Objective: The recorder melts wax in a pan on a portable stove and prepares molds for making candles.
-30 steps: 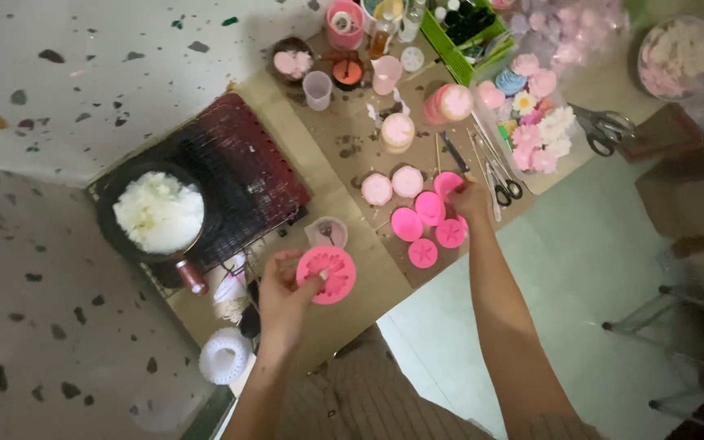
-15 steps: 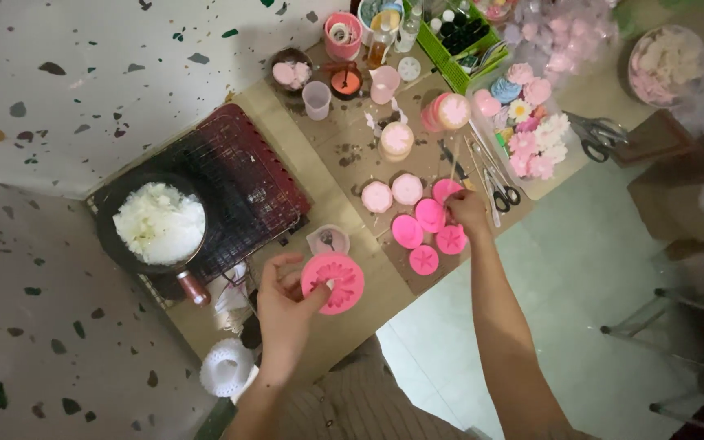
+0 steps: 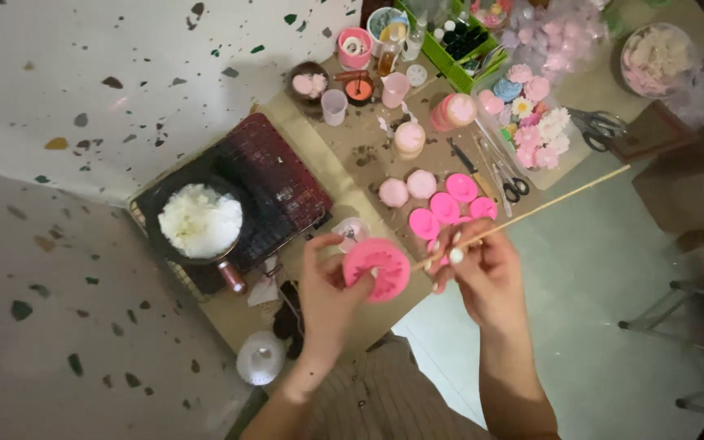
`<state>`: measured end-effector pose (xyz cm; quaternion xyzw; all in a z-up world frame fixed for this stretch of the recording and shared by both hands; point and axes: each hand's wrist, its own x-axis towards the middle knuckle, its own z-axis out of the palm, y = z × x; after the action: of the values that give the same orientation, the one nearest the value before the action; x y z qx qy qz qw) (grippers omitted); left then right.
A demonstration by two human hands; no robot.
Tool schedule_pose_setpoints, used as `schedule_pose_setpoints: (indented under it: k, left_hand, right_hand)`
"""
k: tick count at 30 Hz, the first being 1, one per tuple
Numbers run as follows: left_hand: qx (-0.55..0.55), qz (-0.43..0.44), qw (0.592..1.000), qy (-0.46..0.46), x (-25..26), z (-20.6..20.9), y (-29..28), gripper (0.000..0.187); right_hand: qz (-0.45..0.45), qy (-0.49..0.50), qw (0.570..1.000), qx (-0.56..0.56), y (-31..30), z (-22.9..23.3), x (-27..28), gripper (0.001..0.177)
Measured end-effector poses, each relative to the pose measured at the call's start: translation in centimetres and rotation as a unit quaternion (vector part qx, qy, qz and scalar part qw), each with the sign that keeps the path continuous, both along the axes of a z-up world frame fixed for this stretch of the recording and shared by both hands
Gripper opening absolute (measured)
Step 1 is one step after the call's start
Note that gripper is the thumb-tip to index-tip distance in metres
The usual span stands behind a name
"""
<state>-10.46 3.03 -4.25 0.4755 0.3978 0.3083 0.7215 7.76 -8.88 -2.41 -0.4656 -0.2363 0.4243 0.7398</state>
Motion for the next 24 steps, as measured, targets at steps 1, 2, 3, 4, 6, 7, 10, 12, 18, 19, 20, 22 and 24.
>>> schedule_pose_setpoints:
  k: [1,2,3,4,6,7,10,12,18,19,20,22,24]
  left_hand:
    - [0.0,-0.005,1.0,-0.003,-0.1,0.8,-0.2,0.06]
    - [0.0,-0.01,1.0,-0.006,-0.3,1.5,-0.3,0.061]
    - [0.0,-0.011,1.0,-0.006,-0.5,2.2,-0.1,0.061]
    - [0.006,-0.025,1.0,-0.002,-0.7,2.9,0.2,0.063]
    - [0.007,-0.038,0.999,-0.002,-0.8,3.7,0.1,0.064]
    - [0.002,-0.047,0.999,-0.012,-0.9,3.9,0.0,0.066]
    - [-0.011,-0.06,0.998,-0.03,-1.1,4.0,-0.2,0.069]
    - [-0.018,-0.068,0.997,-0.039,-1.2,4.3,-0.3,0.07]
    - [-0.031,-0.098,0.993,-0.055,-1.3,5.2,-0.2,0.076]
    - [-0.032,-0.102,0.992,-0.066,-1.3,5.1,-0.2,0.076]
    - [-0.034,-0.105,0.991,-0.078,-1.4,5.1,-0.2,0.077]
    - [-0.035,-0.108,0.99,-0.081,-1.3,5.2,-0.3,0.077]
    - [-0.036,-0.109,0.99,-0.084,-1.3,5.3,-0.2,0.076]
  right_hand:
    - [-0.015,-0.038,0.999,0.01,-0.1,0.7,-1.4,0.018]
    - [-0.03,-0.076,0.996,0.02,-0.2,1.4,-2.7,0.021]
    - [-0.03,-0.077,0.996,0.019,0.2,1.6,-3.6,0.021]
    - [-0.045,-0.11,0.993,0.014,0.5,1.8,-4.3,0.024]
    - [-0.057,-0.146,0.988,0.004,0.5,2.4,-5.0,0.027]
    - [-0.062,-0.165,0.984,0.003,0.6,2.7,-5.0,0.027]
    - [-0.068,-0.191,0.979,0.002,0.3,2.8,-5.0,0.028]
    - [-0.075,-0.2,0.977,0.001,0.0,3.0,-5.0,0.029]
    - [-0.056,-0.19,0.98,-0.013,-0.5,4.4,-4.6,0.03]
    - [-0.05,-0.195,0.979,-0.016,-0.6,4.6,-4.5,0.03]
    - [-0.045,-0.2,0.979,-0.018,-0.6,4.8,-4.5,0.03]
    - [-0.041,-0.205,0.978,-0.019,-0.7,5.1,-4.5,0.03]
    - [-0.037,-0.211,0.977,-0.019,-0.5,5.3,-4.3,0.03]
